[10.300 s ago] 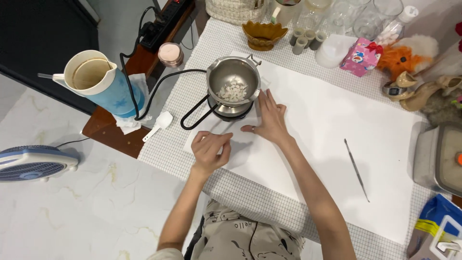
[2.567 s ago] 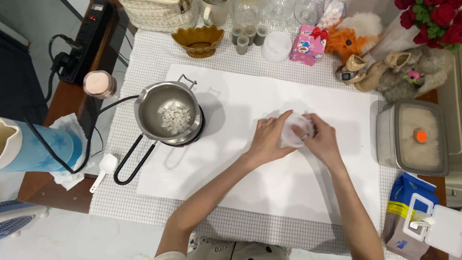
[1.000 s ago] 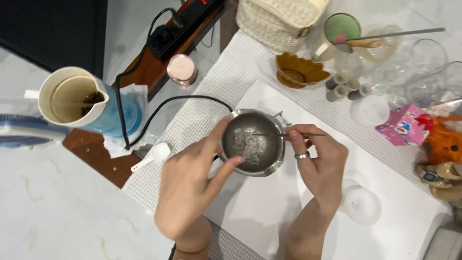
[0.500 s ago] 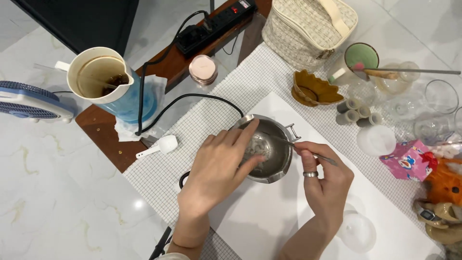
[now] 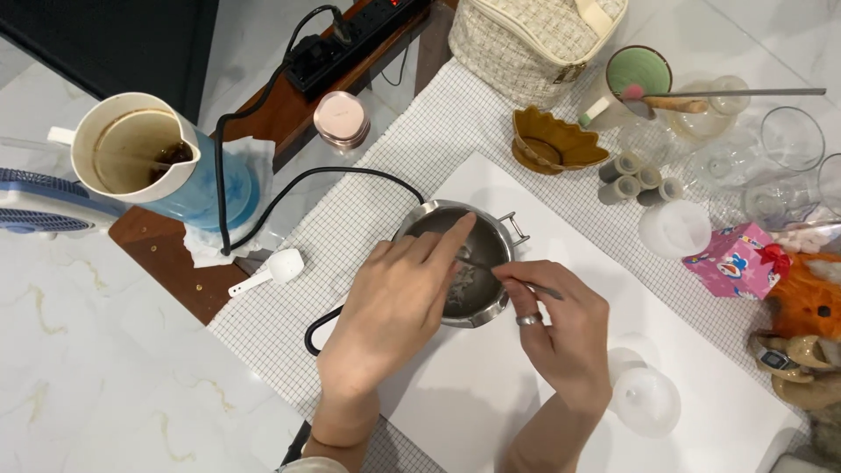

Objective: Melting and stirring wax flakes in a small pot on a heating element

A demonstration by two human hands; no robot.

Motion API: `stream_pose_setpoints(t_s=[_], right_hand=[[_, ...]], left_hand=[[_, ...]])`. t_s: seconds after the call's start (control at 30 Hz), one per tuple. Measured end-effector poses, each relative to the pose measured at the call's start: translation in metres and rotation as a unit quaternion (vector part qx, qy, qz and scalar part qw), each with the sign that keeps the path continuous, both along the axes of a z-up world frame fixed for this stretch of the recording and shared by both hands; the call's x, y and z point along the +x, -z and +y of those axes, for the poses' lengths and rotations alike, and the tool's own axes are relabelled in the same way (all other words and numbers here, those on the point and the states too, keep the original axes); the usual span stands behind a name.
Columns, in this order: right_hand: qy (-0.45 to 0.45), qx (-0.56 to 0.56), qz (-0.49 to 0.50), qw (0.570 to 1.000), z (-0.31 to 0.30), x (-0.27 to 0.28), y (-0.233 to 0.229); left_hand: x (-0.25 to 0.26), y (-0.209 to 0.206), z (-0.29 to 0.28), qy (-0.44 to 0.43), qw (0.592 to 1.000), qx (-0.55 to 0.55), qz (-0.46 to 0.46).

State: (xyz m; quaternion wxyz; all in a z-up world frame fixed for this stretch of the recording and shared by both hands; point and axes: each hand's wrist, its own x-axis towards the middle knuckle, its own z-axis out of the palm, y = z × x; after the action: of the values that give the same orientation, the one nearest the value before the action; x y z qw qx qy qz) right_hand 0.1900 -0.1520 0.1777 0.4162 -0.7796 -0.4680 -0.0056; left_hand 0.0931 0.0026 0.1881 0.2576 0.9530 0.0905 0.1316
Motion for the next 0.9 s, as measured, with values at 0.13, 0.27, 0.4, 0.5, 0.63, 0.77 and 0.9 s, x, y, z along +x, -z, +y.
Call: stream_pose_setpoints(t_s=[0.13,0.27,0.4,0.5,0.63,0.77,0.9], right_hand=[[0.024,-0.027,-0.073,0.997,0.0,-0.002,0.007],[0.001,0.001,-0.035,0.999,0.001,-0.008,0.005],[0.009,0.007,-0.074,0.997,0.008,0.0,0.018],[0.055,0.022,-0.092,0.994,0.005,-0.001,0.015],[0.056,0.035,-0.067,0.996,0.002,0.0,0.015],[0.035,-0.006,-0.05,0.998,0.001,0.004,0.018],[0.05,0.043,-0.072,0.995,0.0,0.002,0.017]], left_hand=[[-0.001,0.001,0.001,0.001,1.0,-0.018,0.005],[-0.004,0.0,0.007,-0.003,1.0,-0.022,0.004],[0.001,0.0,0.011,-0.001,0.999,-0.037,0.011],[0.002,0.001,0.009,0.003,1.0,-0.027,0.014],[0.003,-0.001,0.008,0.014,0.999,-0.045,0.026],[0.003,0.0,0.01,0.008,0.998,-0.057,0.038],[0.003,-0.001,0.011,-0.005,0.999,-0.037,0.029]])
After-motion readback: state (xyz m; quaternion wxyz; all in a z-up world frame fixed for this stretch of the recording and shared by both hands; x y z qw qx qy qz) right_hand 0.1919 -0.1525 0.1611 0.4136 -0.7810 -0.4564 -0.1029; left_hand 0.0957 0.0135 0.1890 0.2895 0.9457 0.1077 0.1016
